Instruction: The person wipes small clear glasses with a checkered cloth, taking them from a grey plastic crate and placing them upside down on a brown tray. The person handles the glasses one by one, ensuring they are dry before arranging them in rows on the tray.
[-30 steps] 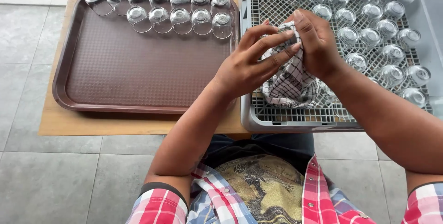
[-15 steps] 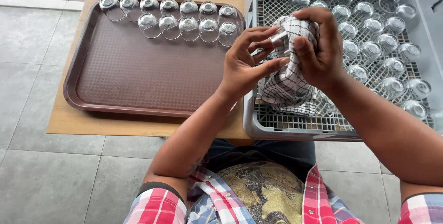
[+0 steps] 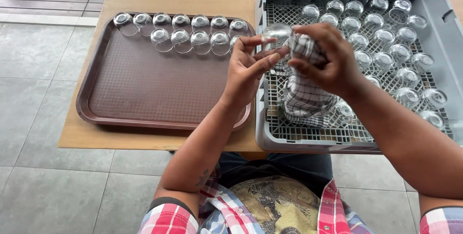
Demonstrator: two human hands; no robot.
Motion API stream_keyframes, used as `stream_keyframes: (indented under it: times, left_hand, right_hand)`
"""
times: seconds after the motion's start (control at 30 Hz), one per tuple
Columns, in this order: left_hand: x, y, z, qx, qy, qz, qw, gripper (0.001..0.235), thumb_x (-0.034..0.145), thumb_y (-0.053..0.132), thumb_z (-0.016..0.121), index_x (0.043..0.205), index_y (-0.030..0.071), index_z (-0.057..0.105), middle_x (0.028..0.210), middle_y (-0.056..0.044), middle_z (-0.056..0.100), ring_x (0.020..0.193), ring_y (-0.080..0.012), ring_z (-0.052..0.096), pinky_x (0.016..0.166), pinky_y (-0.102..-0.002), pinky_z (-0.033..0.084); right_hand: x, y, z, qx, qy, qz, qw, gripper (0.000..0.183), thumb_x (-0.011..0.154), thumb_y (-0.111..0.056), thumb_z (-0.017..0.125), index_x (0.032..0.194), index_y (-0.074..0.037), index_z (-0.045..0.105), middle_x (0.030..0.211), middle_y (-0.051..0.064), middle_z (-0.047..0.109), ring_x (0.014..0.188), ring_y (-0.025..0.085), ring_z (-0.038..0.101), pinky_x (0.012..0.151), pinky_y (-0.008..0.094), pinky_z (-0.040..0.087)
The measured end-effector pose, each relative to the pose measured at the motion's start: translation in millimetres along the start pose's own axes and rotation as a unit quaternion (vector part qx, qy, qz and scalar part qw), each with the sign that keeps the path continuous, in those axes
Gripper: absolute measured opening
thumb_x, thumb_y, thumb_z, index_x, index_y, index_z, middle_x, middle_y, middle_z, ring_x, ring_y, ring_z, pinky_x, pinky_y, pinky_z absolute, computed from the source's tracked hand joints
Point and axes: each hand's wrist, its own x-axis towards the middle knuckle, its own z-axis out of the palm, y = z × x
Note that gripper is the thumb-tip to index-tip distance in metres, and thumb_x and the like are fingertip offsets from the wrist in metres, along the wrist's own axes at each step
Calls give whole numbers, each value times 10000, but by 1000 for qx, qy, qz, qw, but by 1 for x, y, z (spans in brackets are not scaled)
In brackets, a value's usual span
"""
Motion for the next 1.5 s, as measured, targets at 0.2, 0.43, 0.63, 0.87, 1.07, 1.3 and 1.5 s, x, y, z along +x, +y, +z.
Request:
stream_keyframes:
  times: [0.2, 0.43, 0.63, 0.87, 1.07, 1.3, 1.5]
  left_hand:
    - [-1, 16, 5, 232, -78, 57, 968, 613, 925, 184, 844, 1445, 160, 521, 1414, -108, 608, 1238, -265, 680, 1147, -400, 583]
    - [3, 26, 4, 351, -70, 26, 933, 577, 828, 261, 865, 1258, 103, 515, 1199, -105, 642, 1092, -216, 703, 1004, -340, 630]
    - [4, 23, 5, 356, -62, -11, 932, 662, 790, 264, 889, 1341, 75, 575, 1248, -119, 680, 1113, -214, 723, 979, -323, 653]
    - [2, 9, -8, 499, -57, 88, 860, 614, 855, 427, 844, 1370, 213, 587, 1415, -43, 607, 1217, -192, 641, 930, -285, 610]
    - [-2, 2, -1, 557, -55, 144, 816, 585, 851, 397, 865, 1326, 174, 605, 1245, -33, 644, 1114, -187, 646, 998, -334, 547]
    - [-2, -5, -10, 584, -62, 198, 785, 601, 909, 392, 844, 1393, 177, 560, 1286, -82, 583, 1227, -253, 622, 1076, -396, 577]
    - [-2, -7, -11, 585, -34, 201, 785, 638, 873, 449, 861, 1380, 198, 567, 1270, -70, 584, 1199, -227, 645, 1025, -365, 610]
  right_hand:
    - [3, -5, -6, -26, -11, -18, 999, 537, 1014, -211, 750, 1453, 31, 558, 1251, 258, 615, 1081, 381, 631, 870, 455, 533]
    - [3, 4, -9, -18, -29, -61, 998, 448, 1011, 9, 818, 1413, -43, 627, 1234, 207, 621, 1098, 339, 663, 904, 422, 579]
    - [11, -2, -32, 15, -102, -24, 994, 487, 954, 16, 812, 1405, -31, 636, 1271, 204, 635, 1141, 325, 652, 930, 396, 560]
    - [6, -2, -47, 62, -89, 93, 990, 381, 989, -57, 659, 1348, -22, 534, 1246, 192, 601, 886, 202, 569, 710, 302, 467]
    - [6, -3, -22, 80, -87, -10, 993, 307, 956, -127, 501, 1242, -23, 461, 1276, 224, 453, 1171, 320, 487, 952, 415, 454]
    - [13, -11, -30, 31, -108, -9, 994, 323, 946, 58, 748, 1251, 40, 643, 1258, 242, 624, 1165, 375, 650, 1003, 463, 566]
    - [12, -12, -38, 75, -98, 7, 992, 262, 939, 28, 799, 1166, 86, 681, 1159, 261, 697, 1067, 359, 704, 964, 426, 585]
